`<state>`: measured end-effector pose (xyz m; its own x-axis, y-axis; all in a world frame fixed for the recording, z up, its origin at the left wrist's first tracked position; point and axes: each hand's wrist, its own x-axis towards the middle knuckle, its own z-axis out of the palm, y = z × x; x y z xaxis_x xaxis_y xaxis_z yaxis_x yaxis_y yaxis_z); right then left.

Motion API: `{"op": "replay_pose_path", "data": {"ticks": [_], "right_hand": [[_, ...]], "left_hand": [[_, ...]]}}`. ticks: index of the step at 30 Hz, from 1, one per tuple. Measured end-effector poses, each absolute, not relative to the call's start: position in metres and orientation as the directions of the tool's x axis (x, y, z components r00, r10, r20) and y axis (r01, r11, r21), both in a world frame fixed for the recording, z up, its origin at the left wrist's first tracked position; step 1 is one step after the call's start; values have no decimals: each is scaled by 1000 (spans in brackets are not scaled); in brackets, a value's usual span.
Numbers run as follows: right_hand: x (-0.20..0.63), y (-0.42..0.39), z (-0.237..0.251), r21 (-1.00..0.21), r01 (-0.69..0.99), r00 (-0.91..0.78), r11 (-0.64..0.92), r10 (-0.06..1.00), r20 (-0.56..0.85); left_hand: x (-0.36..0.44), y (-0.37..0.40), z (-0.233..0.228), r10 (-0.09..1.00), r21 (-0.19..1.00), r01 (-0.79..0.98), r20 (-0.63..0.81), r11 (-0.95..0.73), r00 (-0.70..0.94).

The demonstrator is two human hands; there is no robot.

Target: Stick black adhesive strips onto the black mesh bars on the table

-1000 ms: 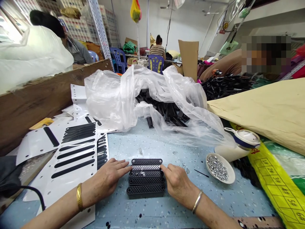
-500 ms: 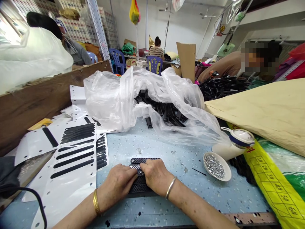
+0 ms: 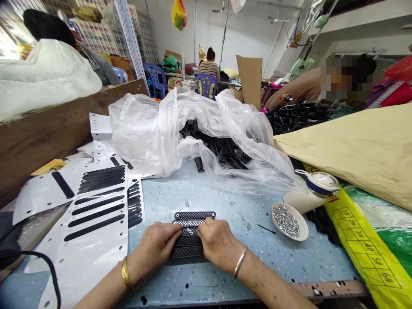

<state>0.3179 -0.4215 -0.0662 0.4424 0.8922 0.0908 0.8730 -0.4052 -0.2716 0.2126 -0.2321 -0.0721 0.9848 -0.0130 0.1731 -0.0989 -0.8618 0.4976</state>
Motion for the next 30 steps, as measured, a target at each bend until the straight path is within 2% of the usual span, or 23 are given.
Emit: {"op": "replay_pose_path", "data": {"ticks": [5, 8, 11, 18, 24, 30], "right_hand": [[318, -424, -69, -328, 852, 469, -407, 873, 134], [318, -428, -71, -362, 852, 470, -379, 858, 209], [315, -433, -74, -387, 861, 451, -328, 845, 287], [309, -441, -80, -366, 886, 419, -284, 830, 369], [307, -440, -79, -344, 900, 396, -269, 835, 382], [307, -444, -80, -317, 908, 387, -273, 836, 389]], "left_hand": [[212, -229, -78, 32, 547, -74, 180, -834, 983], [212, -229, -79, 67, 614, -36, 143, -788, 987], [214, -231, -79, 90, 632, 5, 102, -775, 991], [217, -233, -71, 21, 595, -12, 49, -804, 999], [222, -234, -73, 144, 676, 113, -9, -728, 989], [215, -231, -73, 90, 658, -3, 107, -753, 990]]}}
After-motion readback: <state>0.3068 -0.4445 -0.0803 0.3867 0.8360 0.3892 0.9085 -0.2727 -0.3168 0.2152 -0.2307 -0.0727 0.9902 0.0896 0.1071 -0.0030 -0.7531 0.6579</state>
